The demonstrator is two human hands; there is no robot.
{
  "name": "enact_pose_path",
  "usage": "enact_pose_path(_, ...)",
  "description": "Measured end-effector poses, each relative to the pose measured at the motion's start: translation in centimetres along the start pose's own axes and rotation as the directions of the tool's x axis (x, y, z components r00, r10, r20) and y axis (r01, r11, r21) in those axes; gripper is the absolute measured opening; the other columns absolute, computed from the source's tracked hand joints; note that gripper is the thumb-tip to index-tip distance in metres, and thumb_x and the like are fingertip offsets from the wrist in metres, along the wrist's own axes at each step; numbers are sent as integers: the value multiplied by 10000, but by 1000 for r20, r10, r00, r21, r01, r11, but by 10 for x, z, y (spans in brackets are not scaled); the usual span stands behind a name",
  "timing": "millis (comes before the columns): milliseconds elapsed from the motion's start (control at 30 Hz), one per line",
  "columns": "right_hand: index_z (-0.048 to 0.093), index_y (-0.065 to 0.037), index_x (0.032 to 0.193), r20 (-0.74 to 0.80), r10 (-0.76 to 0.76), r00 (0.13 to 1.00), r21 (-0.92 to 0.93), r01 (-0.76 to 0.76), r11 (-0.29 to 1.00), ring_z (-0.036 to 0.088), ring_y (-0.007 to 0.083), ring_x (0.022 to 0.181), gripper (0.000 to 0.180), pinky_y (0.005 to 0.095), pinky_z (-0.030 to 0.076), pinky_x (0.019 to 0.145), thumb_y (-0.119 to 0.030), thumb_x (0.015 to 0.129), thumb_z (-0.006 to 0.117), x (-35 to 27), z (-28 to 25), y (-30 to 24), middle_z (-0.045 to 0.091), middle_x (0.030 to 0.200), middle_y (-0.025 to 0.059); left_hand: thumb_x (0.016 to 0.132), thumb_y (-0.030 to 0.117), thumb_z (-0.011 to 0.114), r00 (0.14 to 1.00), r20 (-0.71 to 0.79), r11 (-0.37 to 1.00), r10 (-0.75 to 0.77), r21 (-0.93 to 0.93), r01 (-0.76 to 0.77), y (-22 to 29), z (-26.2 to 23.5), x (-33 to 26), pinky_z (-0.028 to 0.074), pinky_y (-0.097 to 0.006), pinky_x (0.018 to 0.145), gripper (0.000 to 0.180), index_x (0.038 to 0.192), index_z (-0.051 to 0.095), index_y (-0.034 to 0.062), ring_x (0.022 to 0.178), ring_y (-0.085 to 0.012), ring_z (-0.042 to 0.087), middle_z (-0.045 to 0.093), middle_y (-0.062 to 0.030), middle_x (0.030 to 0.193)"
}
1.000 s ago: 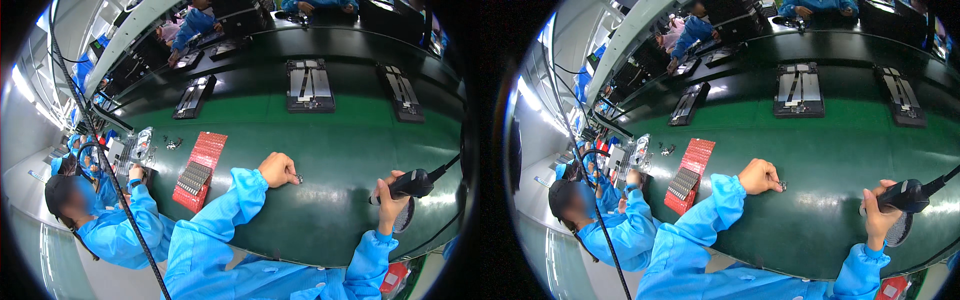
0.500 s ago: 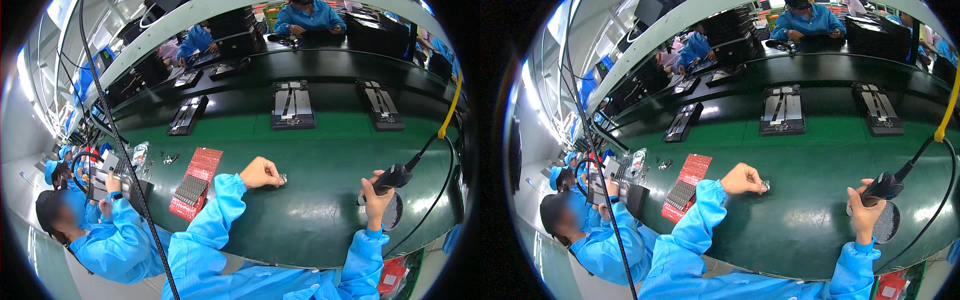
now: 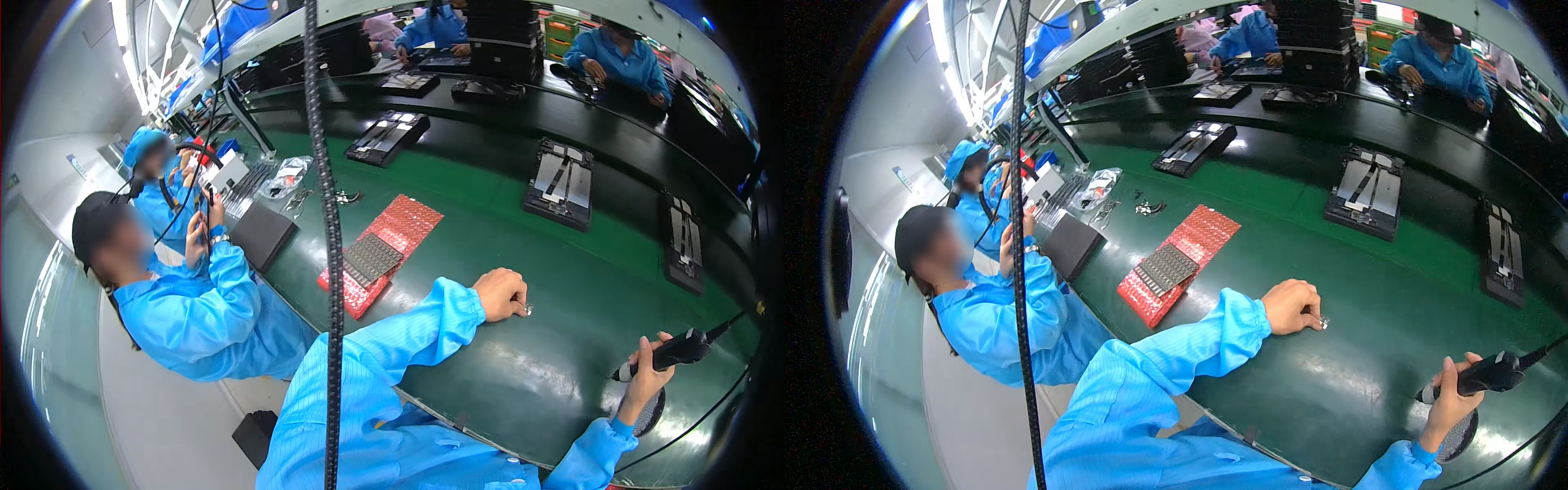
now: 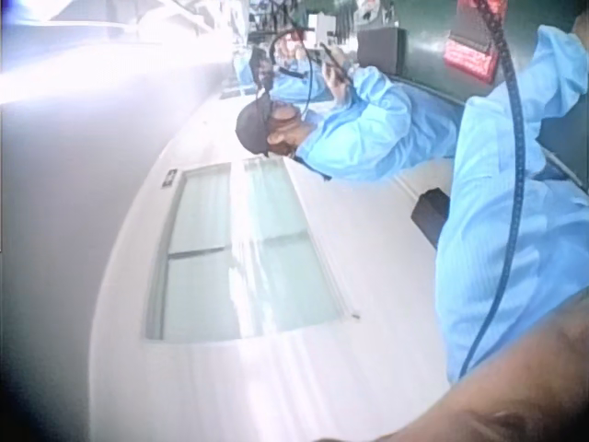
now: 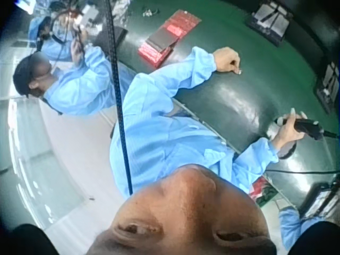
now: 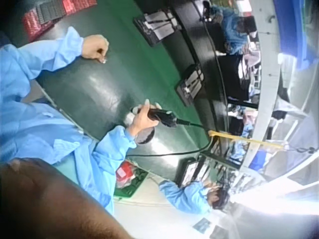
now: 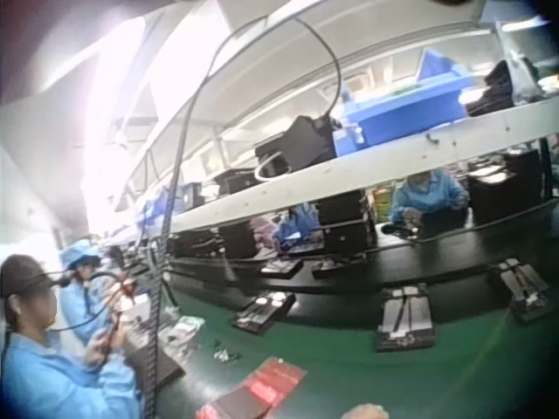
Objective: Assembling electronic devices on a production line using an electric screwdriver.
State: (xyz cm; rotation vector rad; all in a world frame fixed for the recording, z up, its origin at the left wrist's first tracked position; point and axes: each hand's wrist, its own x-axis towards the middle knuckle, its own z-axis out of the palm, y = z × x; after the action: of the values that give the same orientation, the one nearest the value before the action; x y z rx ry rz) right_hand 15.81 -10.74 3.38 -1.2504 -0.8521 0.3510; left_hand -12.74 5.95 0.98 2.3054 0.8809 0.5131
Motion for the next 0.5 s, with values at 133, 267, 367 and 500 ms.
enact_pose_path(133, 500, 21, 1097, -8, 0, 1000, -27, 0, 1000, 478, 87, 530, 334, 223, 391, 509, -9, 804, 658, 0, -1, 1, 498, 674, 18, 714, 109, 725, 911, -297, 958, 285, 102, -266, -3, 25, -28, 443, -359, 664, 174, 715, 558, 60, 781, -258, 539, 561, -57, 759)
enact_pose_path(267, 501, 24, 1093, -9, -25, 1000, -40, 25, 999, 477, 85, 538, 319, 224, 382, 522, -19, 814, 650, -3, -2, 2, 514, 676, 23, 729, 68, 696, 814, -393, 902, 427, 249, -353, 3, 30, -30, 425, -340, 689, 178, 772, 524, 64, 823, -230, 542, 572, -41, 848)
enact_pose_path(367, 510, 16, 1099, -42, -53, 998, -23, 52, 998, 477, 85, 539, 330, 226, 384, 526, -30, 809, 660, -5, -11, 2, 520, 687, 12, 683, 10, 674, 808, -388, 896, 444, 219, -387, 1, 33, -28, 427, -336, 686, 156, 782, 563, 58, 809, -220, 555, 593, -38, 838)
enact_pose_path(500, 539, -23, 1086, -91, 22, 996, -39, -26, 999, 490, 82, 548, 319, 221, 386, 519, -42, 799, 676, -3, -8, 3, 529, 704, 2, 630, -45, 647, 733, -459, 862, 501, 187, -472, -2, 27, -26, 447, -343, 636, 220, 827, 635, 54, 723, -226, 567, 615, -52, 797)
